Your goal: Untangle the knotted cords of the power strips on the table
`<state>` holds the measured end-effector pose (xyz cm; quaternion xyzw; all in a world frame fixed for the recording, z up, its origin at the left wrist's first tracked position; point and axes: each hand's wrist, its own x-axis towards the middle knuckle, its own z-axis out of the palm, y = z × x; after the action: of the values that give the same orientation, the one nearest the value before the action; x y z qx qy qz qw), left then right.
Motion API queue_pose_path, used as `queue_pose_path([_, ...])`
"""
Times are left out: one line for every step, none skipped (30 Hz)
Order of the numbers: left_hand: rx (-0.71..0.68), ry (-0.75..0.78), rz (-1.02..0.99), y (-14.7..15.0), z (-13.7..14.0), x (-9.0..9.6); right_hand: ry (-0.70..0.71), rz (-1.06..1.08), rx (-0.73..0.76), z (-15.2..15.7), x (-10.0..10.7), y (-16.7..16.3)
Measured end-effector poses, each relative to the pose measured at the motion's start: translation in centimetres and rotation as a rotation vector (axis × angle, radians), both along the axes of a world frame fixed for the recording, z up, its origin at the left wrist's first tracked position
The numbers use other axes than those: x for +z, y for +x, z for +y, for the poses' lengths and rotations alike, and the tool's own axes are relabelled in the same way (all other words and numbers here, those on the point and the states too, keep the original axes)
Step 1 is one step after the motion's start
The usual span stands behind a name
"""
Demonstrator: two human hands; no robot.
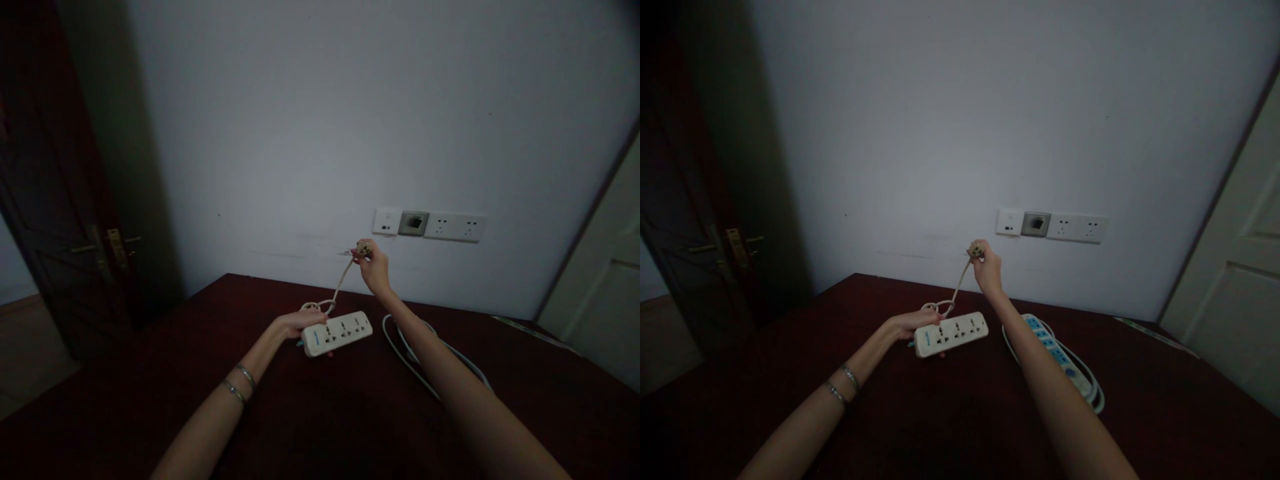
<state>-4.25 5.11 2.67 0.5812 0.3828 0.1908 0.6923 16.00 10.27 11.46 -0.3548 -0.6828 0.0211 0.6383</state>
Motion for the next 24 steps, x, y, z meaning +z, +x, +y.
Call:
queue_pose_path([-0.002, 0.014, 0.047, 0.0, 0.0, -0.1, -0.003, -0.008, -0.011, 0.0, -0.2, 0.0])
queue_pose_path([0.004, 0.032, 0.091, 0.0, 0.0, -0.2, -0.006, -0.020, -0.022, 0.0, -0.4, 0.2])
queue_pose_path([0.020, 0.056, 0.122, 0.0, 0.0, -0.3, -0.010, -0.037, -0.031, 0.0, -0.6, 0.3])
queue_pose_path([0.039, 0.080, 0.141, 0.0, 0.1, -0.4, -0.013, -0.058, -0.038, -0.1, -0.9, 0.6])
queue_pose_path([0.050, 0.099, 0.150, 0.0, 0.2, -0.5, -0.017, -0.084, -0.043, -0.3, -1.3, 0.8])
queue_pose_path([0.053, 0.110, 0.152, -0.1, 0.2, -0.7, -0.022, -0.117, -0.044, -0.5, -1.7, 1.2])
queue_pose_path([0.051, 0.118, 0.150, -0.2, 0.3, -0.7, -0.028, -0.157, -0.041, -0.8, -2.1, 1.5])
queue_pose_path([0.049, 0.126, 0.149, -0.2, 0.4, -0.8, -0.035, -0.201, -0.035, -1.1, -2.6, 1.8])
queue_pose_path([0.045, 0.135, 0.148, -0.3, 0.5, -0.9, -0.042, -0.248, -0.026, -1.4, -3.0, 2.2])
queue_pose_path([0.039, 0.142, 0.146, -0.4, 0.6, -0.9, -0.048, -0.292, -0.019, -1.8, -3.5, 2.5])
queue_pose_path([0.029, 0.149, 0.145, -0.5, 0.6, -0.9, -0.053, -0.332, -0.014, -2.2, -3.9, 2.7])
queue_pose_path([0.018, 0.156, 0.146, -0.7, 0.7, -0.8, -0.056, -0.364, -0.013, -2.7, -4.2, 3.0])
queue_pose_path([0.005, 0.164, 0.149, -0.8, 0.7, -0.8, -0.058, -0.387, -0.013, -3.1, -4.5, 3.2])
queue_pose_path([-0.009, 0.176, 0.156, -0.9, 0.7, -0.7, -0.061, -0.413, -0.019, -3.6, -4.7, 3.4])
queue_pose_path([-0.023, 0.189, 0.167, -1.0, 0.8, -0.7, -0.066, -0.449, -0.034, -4.0, -4.8, 3.5])
queue_pose_path([-0.039, 0.202, 0.181, -1.1, 0.8, -0.7, -0.073, -0.499, -0.061, -4.5, -4.8, 3.5])
queue_pose_path([-0.054, 0.217, 0.198, -1.2, 0.8, -0.7, -0.081, -0.562, -0.099, -4.9, -4.8, 3.6])
queue_pose_path([-0.069, 0.233, 0.217, -1.2, 0.9, -0.8, -0.090, -0.636, -0.148, -5.3, -4.7, 3.6])
queue_pose_path([-0.083, 0.251, 0.237, -1.2, 0.9, -1.0, -0.100, -0.713, -0.204, -5.7, -4.6, 3.6])
queue_pose_path([-0.095, 0.270, 0.259, -1.2, 1.0, -1.1, -0.112, -0.784, -0.260, -6.1, -4.4, 3.5])
queue_pose_path([-0.104, 0.291, 0.281, -1.2, 1.1, -1.3, -0.124, -0.840, -0.310, -6.4, -4.3, 3.4])
queue_pose_path([-0.109, 0.316, 0.301, -1.2, 1.2, -1.5, -0.138, -0.886, -0.354, -6.6, -4.1, 3.3])
queue_pose_path([-0.112, 0.342, 0.319, -1.2, 1.2, -1.6, -0.152, -0.922, -0.389, -6.8, -4.0, 3.2])
queue_pose_path([-0.115, 0.369, 0.334, -1.2, 1.3, -1.7, -0.162, -0.952, -0.411, -7.0, -4.0, 3.0])
